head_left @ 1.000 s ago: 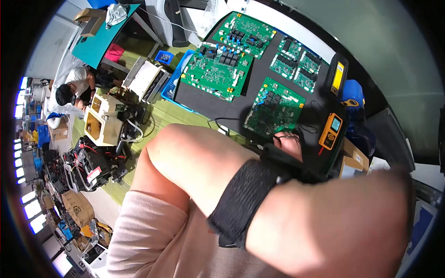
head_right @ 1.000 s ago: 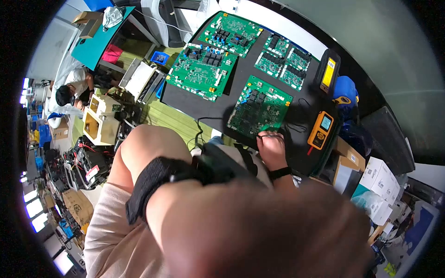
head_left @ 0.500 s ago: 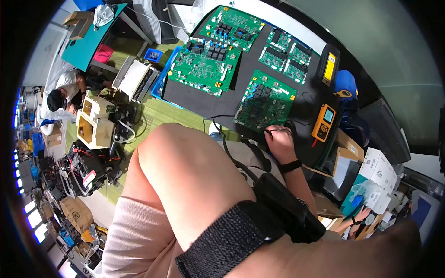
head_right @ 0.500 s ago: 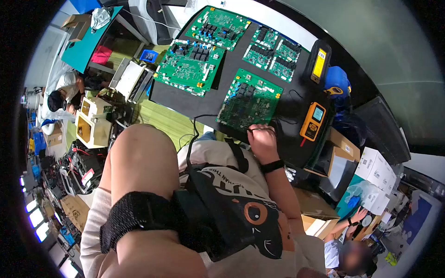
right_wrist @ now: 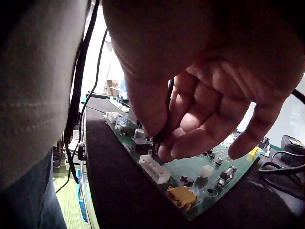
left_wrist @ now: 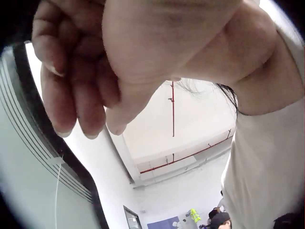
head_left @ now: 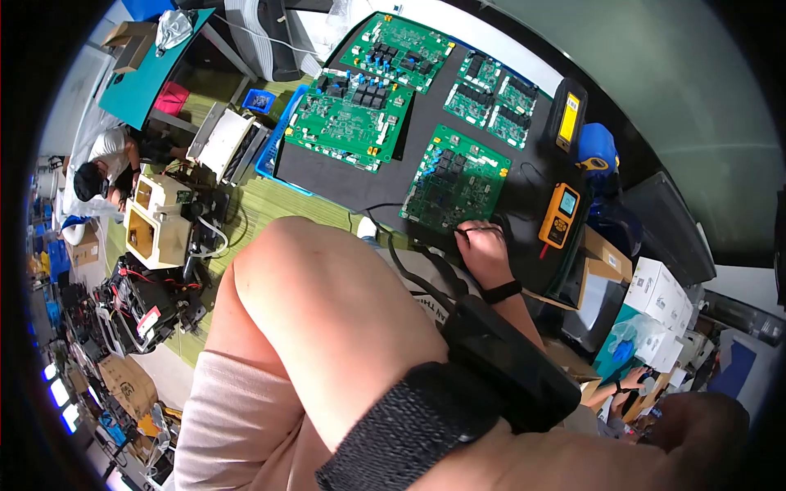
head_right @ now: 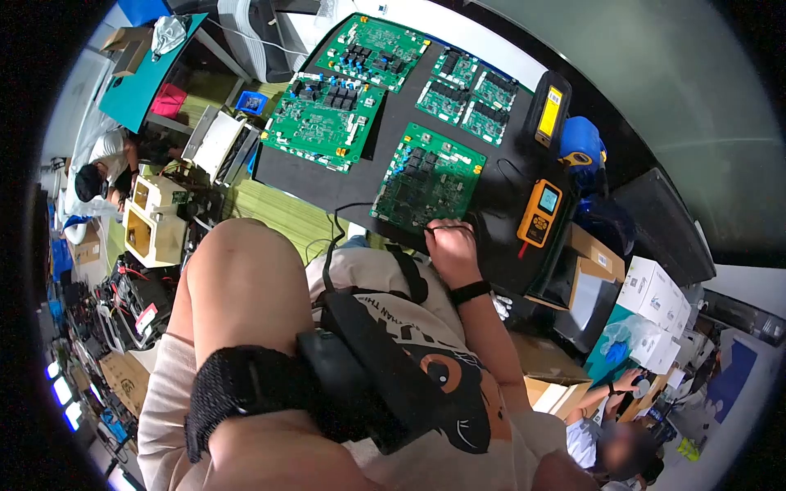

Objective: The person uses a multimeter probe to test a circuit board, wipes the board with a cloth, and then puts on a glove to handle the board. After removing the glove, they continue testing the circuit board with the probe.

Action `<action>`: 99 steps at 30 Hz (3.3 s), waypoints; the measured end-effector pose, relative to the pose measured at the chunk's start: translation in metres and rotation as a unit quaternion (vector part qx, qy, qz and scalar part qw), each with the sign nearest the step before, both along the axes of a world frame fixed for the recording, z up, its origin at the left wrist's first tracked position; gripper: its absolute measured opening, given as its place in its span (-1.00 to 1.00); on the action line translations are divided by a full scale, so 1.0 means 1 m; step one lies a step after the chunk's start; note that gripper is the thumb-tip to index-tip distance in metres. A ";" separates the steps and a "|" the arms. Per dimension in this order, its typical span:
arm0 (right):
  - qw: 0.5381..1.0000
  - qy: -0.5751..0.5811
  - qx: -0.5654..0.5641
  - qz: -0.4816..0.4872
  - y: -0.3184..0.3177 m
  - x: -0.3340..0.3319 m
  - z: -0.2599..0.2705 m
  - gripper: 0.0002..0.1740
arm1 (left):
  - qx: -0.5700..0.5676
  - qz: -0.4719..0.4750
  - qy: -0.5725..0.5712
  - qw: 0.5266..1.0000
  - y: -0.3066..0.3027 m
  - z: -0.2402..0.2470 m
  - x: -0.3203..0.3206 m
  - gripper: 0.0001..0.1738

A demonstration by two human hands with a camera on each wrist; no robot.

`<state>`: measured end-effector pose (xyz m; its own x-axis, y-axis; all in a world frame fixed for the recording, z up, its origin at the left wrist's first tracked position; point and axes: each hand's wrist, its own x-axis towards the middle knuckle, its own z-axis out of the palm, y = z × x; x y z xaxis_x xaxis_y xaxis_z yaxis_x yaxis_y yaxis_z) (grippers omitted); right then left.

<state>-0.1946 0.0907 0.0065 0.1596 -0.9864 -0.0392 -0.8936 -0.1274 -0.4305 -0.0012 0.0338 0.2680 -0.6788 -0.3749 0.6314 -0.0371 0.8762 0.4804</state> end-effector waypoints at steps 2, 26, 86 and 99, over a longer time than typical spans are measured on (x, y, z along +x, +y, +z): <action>1.000 0.004 -0.004 0.000 0.000 0.001 0.001 -0.87 | 0.002 -0.010 0.003 1.000 0.000 0.000 -0.002 -0.87; 1.000 -0.002 -0.013 -0.017 -0.001 0.005 0.000 -0.88 | 0.017 -0.068 0.017 0.997 -0.015 0.004 0.001 -0.86; 0.978 -0.146 0.052 -0.137 0.009 0.003 0.014 -0.80 | 0.257 0.065 -0.257 0.929 -0.050 -0.247 0.038 -0.63; 0.994 -0.044 -0.095 -0.028 0.008 0.003 0.003 -0.87 | 0.226 0.157 -0.254 0.927 -0.031 -0.241 0.016 -0.72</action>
<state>-0.1914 0.0987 0.0093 0.0984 -0.9820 0.1614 -0.8611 -0.1653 -0.4809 0.0150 0.0033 0.0266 -0.6577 -0.7532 -0.0094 -0.5782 0.4968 0.6472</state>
